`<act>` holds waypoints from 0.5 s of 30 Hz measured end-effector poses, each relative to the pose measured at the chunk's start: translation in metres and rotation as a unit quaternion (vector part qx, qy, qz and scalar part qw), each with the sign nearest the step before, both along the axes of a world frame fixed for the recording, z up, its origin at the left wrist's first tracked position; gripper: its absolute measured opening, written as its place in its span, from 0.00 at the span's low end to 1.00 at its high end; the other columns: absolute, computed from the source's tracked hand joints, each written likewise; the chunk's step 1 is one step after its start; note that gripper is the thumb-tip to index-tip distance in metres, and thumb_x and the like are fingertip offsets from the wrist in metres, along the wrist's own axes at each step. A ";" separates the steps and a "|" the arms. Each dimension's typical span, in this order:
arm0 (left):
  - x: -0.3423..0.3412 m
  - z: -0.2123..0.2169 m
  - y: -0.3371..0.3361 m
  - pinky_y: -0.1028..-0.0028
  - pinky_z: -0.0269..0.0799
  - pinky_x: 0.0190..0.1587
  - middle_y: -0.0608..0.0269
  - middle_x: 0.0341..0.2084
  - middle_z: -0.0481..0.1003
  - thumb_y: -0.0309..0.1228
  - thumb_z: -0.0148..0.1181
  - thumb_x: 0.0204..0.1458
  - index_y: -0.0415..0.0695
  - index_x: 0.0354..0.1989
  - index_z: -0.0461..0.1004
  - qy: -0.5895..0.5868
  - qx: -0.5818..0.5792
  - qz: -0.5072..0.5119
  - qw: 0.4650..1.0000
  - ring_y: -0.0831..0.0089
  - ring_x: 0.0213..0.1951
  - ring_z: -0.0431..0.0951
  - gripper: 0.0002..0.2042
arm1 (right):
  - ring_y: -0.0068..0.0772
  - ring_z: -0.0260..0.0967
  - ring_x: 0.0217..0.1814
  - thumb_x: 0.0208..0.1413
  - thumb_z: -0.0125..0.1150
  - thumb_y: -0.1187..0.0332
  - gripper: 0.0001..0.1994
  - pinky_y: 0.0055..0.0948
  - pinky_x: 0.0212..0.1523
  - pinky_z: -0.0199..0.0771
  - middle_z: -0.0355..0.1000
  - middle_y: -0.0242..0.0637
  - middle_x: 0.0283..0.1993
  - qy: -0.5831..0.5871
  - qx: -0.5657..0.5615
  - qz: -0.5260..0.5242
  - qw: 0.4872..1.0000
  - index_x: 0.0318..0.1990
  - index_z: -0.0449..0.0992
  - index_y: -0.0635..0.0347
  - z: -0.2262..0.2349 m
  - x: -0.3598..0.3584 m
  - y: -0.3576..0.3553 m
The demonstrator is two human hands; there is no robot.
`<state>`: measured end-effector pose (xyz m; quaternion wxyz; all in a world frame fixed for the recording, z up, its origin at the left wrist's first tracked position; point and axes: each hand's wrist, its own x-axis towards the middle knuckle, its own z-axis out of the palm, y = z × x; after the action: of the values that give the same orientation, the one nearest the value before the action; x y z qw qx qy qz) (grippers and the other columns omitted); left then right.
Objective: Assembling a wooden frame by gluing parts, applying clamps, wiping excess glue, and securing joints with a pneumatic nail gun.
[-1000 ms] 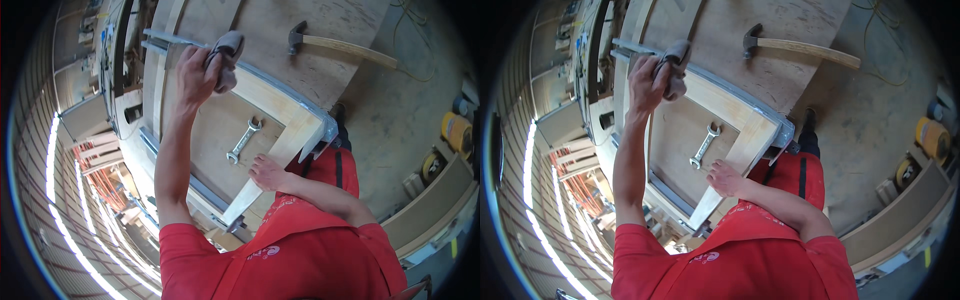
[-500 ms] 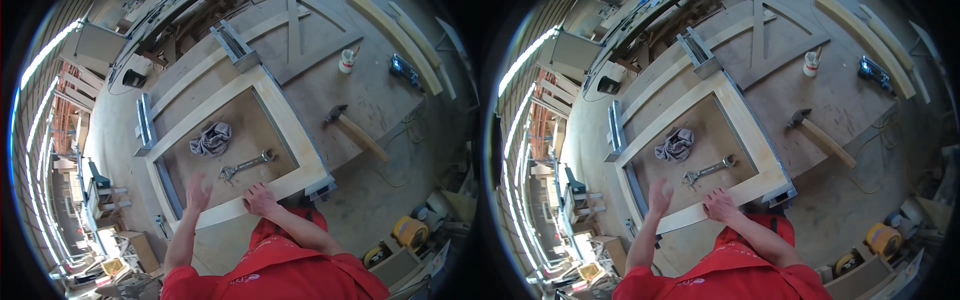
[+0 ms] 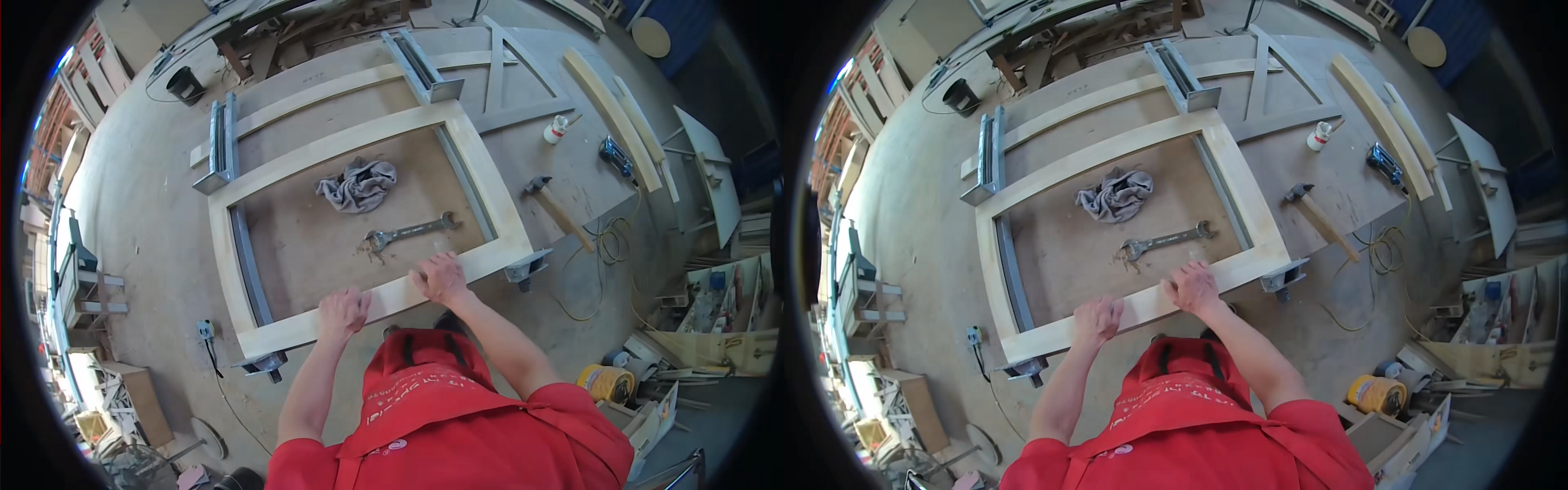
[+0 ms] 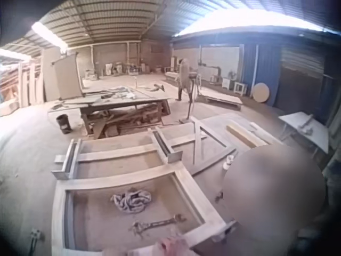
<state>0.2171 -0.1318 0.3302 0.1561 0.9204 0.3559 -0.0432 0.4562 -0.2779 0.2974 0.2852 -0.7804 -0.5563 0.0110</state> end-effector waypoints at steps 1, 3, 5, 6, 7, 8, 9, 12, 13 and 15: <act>-0.011 -0.003 -0.001 0.48 0.77 0.40 0.45 0.32 0.81 0.51 0.54 0.64 0.42 0.34 0.77 -0.015 0.005 0.005 1.000 0.45 0.37 0.83 0.21 | 0.48 0.75 0.40 0.56 0.64 0.54 0.14 0.46 0.50 0.70 0.78 0.43 0.31 -0.008 -0.011 -0.001 1.000 0.27 0.79 0.54 -0.002 -0.012 0.003; -0.035 0.000 -0.003 0.49 0.78 0.39 0.47 0.31 0.81 0.47 0.56 0.62 0.44 0.36 0.78 0.015 0.001 0.038 0.999 0.46 0.36 0.83 0.17 | 0.49 0.75 0.40 0.57 0.64 0.54 0.14 0.47 0.49 0.70 0.78 0.44 0.31 0.004 -0.032 0.018 0.999 0.28 0.80 0.54 -0.012 -0.034 0.012; -0.050 0.004 0.008 0.51 0.78 0.40 0.51 0.32 0.82 0.40 0.60 0.55 0.48 0.36 0.79 0.021 -0.061 0.021 0.998 0.49 0.37 0.83 0.10 | 0.52 0.74 0.38 0.57 0.65 0.55 0.15 0.51 0.45 0.70 0.76 0.44 0.29 -0.011 -0.064 0.004 0.998 0.25 0.79 0.53 -0.019 -0.047 0.019; -0.052 0.003 0.011 0.52 0.79 0.40 0.53 0.31 0.82 0.36 0.61 0.50 0.50 0.37 0.80 0.003 -0.114 -0.014 0.993 0.51 0.37 0.83 0.08 | 0.53 0.73 0.36 0.56 0.67 0.56 0.15 0.53 0.41 0.69 0.74 0.43 0.27 -0.038 -0.014 -0.015 0.999 0.23 0.77 0.53 -0.018 -0.046 0.009; -0.059 -0.013 0.007 0.54 0.79 0.40 0.56 0.31 0.82 0.32 0.62 0.40 0.52 0.36 0.81 -0.118 -0.078 -0.011 0.990 0.52 0.37 0.83 0.12 | 0.54 0.72 0.35 0.56 0.67 0.59 0.14 0.54 0.42 0.69 0.74 0.43 0.26 -0.044 -0.017 -0.010 0.999 0.23 0.77 0.53 -0.008 -0.050 0.003; -0.064 -0.009 0.004 0.54 0.79 0.40 0.54 0.31 0.82 0.37 0.61 0.51 0.50 0.36 0.81 -0.082 -0.067 -0.036 0.994 0.52 0.37 0.84 0.08 | 0.54 0.72 0.38 0.57 0.66 0.61 0.13 0.53 0.47 0.69 0.74 0.43 0.28 -0.041 -0.020 -0.027 0.999 0.25 0.76 0.55 -0.003 -0.059 -0.006; -0.060 -0.005 -0.006 0.54 0.79 0.40 0.53 0.31 0.82 0.42 0.58 0.56 0.49 0.35 0.81 -0.074 -0.051 -0.004 0.996 0.51 0.37 0.84 0.11 | 0.54 0.72 0.45 0.58 0.65 0.62 0.10 0.53 0.54 0.68 0.75 0.45 0.34 -0.048 -0.026 -0.026 0.998 0.31 0.77 0.59 0.000 -0.065 -0.015; -0.063 -0.009 -0.031 0.53 0.79 0.40 0.50 0.31 0.82 0.49 0.53 0.63 0.47 0.34 0.82 -0.078 -0.033 0.048 0.995 0.50 0.36 0.84 0.19 | 0.56 0.66 0.66 0.57 0.64 0.65 0.17 0.55 0.71 0.59 0.74 0.52 0.57 -0.051 -0.033 -0.024 0.998 0.50 0.77 0.66 0.008 -0.086 -0.042; -0.066 -0.008 -0.034 0.51 0.79 0.40 0.48 0.31 0.82 0.53 0.51 0.66 0.47 0.34 0.82 -0.092 -0.033 0.044 0.994 0.49 0.36 0.84 0.23 | 0.56 0.66 0.66 0.57 0.64 0.65 0.17 0.55 0.71 0.59 0.74 0.52 0.57 -0.050 -0.031 -0.012 0.998 0.50 0.77 0.66 0.011 -0.094 -0.052; -0.073 -0.002 -0.034 0.52 0.79 0.39 0.48 0.31 0.82 0.53 0.51 0.65 0.46 0.34 0.82 -0.091 -0.032 0.054 0.994 0.49 0.36 0.84 0.23 | 0.59 0.58 0.75 0.57 0.65 0.66 0.23 0.57 0.75 0.55 0.66 0.56 0.69 -0.049 -0.028 0.000 0.998 0.59 0.73 0.68 0.017 -0.106 -0.066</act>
<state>0.1441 -0.1660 0.3280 0.2194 0.8945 0.3877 0.0373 0.3499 -0.3439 0.3149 0.2354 -0.7875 -0.5695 -0.0116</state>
